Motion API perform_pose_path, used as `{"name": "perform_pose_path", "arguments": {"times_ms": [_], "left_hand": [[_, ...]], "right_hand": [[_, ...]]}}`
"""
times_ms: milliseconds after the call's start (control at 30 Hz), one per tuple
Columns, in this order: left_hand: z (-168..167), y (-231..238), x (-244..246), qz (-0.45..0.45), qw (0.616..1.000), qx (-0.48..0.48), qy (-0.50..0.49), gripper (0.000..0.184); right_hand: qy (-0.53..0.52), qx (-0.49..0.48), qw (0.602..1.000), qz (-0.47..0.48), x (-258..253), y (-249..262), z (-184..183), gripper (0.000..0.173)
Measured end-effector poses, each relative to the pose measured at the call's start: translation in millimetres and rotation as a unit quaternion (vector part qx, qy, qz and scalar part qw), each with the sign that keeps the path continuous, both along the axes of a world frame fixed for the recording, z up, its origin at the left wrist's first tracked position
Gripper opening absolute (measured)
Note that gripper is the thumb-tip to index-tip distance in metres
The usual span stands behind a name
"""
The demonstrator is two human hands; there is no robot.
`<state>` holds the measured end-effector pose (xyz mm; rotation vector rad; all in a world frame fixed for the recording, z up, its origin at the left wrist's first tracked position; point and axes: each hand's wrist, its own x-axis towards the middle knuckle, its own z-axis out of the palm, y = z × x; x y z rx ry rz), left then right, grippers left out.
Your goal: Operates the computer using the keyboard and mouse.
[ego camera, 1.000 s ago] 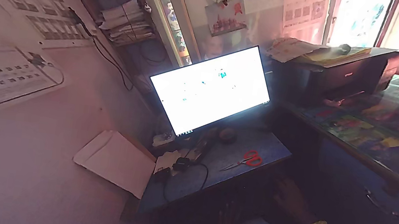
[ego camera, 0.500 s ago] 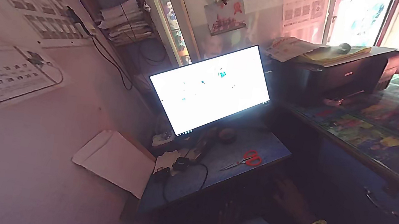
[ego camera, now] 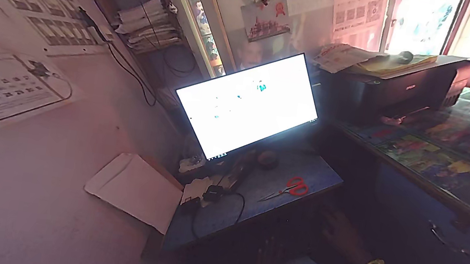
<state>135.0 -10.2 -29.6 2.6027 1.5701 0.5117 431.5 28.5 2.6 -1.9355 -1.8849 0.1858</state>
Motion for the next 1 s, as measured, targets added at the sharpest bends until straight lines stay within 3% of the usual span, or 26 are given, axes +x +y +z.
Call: {"name": "perform_pose_path", "arguments": {"times_ms": [467,833,1000], "left_hand": [[4.5,-2.4,1.0,0.007,1.000,-0.023,-0.003,0.069],[4.8,-3.5,0.9,0.015,1.000,-0.001,-0.026,0.067],[34.9,-9.6,4.3,0.064,0.991,-0.095,-0.065,0.073]], "right_hand": [[0.006,-0.046,0.999,-0.021,-0.8,-3.6,13.6,0.063],[-0.005,-0.073,0.997,-0.014,-3.7,1.9,12.3,0.052],[-0.032,0.012,0.998,0.044,-7.9,2.0,16.4,0.047]]}}
